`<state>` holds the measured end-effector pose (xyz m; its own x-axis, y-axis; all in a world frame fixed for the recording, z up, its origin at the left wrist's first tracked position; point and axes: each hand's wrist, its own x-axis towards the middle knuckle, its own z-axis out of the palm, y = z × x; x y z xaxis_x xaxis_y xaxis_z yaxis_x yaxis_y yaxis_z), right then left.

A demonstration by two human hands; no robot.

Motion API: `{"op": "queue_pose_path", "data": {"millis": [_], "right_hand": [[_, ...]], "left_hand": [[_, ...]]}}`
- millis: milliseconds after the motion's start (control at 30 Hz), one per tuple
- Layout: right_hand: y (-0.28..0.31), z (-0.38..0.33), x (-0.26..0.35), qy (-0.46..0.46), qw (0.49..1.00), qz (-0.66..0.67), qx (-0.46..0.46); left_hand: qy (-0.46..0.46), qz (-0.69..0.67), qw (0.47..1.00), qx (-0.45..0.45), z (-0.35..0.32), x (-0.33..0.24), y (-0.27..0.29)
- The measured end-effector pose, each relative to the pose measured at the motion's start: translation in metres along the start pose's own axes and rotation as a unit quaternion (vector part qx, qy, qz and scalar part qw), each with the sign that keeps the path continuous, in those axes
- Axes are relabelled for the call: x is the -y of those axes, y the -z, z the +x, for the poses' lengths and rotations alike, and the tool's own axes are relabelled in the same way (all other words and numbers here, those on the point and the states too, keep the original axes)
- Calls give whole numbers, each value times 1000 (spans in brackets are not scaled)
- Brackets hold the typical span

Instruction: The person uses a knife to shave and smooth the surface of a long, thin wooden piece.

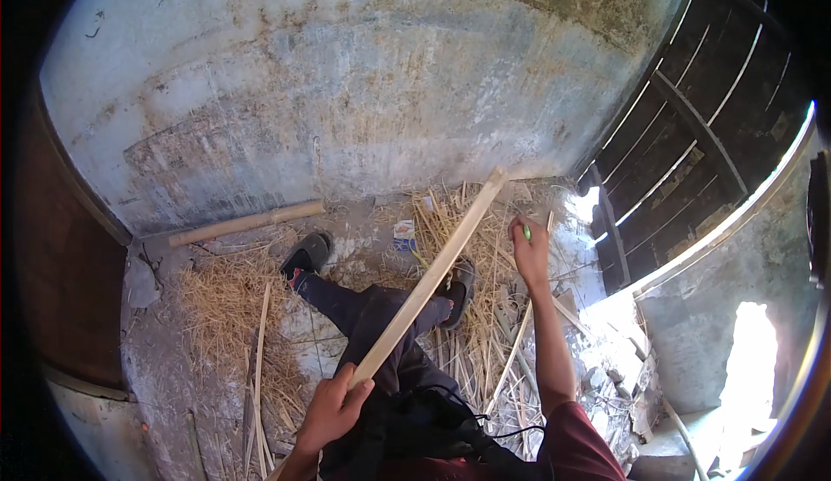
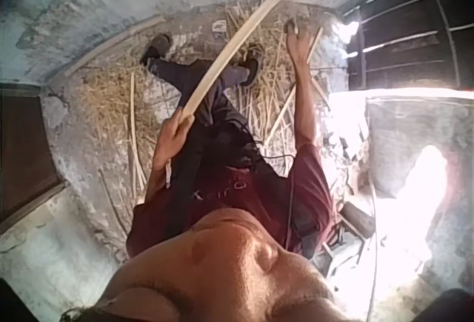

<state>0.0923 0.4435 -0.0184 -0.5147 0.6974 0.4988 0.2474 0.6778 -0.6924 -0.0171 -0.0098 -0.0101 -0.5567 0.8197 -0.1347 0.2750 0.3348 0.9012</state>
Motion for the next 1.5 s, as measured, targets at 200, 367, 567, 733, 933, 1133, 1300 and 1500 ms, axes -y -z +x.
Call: {"op": "queue_pose_path", "data": {"millis": [200,367,567,733,933,1133,1300,1500], "right_hand": [[5,-35,22,-194,949,233,82],[10,-45,48,-204,936,275,74],[7,-53,67,-209,928,301,64],[10,-66,70,-212,920,318,91],[6,-76,69,-208,923,308,100],[5,-84,64,-184,938,266,123],[6,-88,74,-100,969,177,138],[5,-82,95,-18,979,40,197]], "left_hand": [[12,0,1000,-6,1,11,0],[-11,23,1000,-3,6,2,-4],[-19,-18,1000,15,14,3,-13],[-19,-22,999,32,21,1,-18],[-17,-16,999,40,29,5,-23],[5,-44,996,73,46,12,-26],[-14,-30,997,71,51,13,-28],[-36,-14,998,49,48,17,-26]]}}
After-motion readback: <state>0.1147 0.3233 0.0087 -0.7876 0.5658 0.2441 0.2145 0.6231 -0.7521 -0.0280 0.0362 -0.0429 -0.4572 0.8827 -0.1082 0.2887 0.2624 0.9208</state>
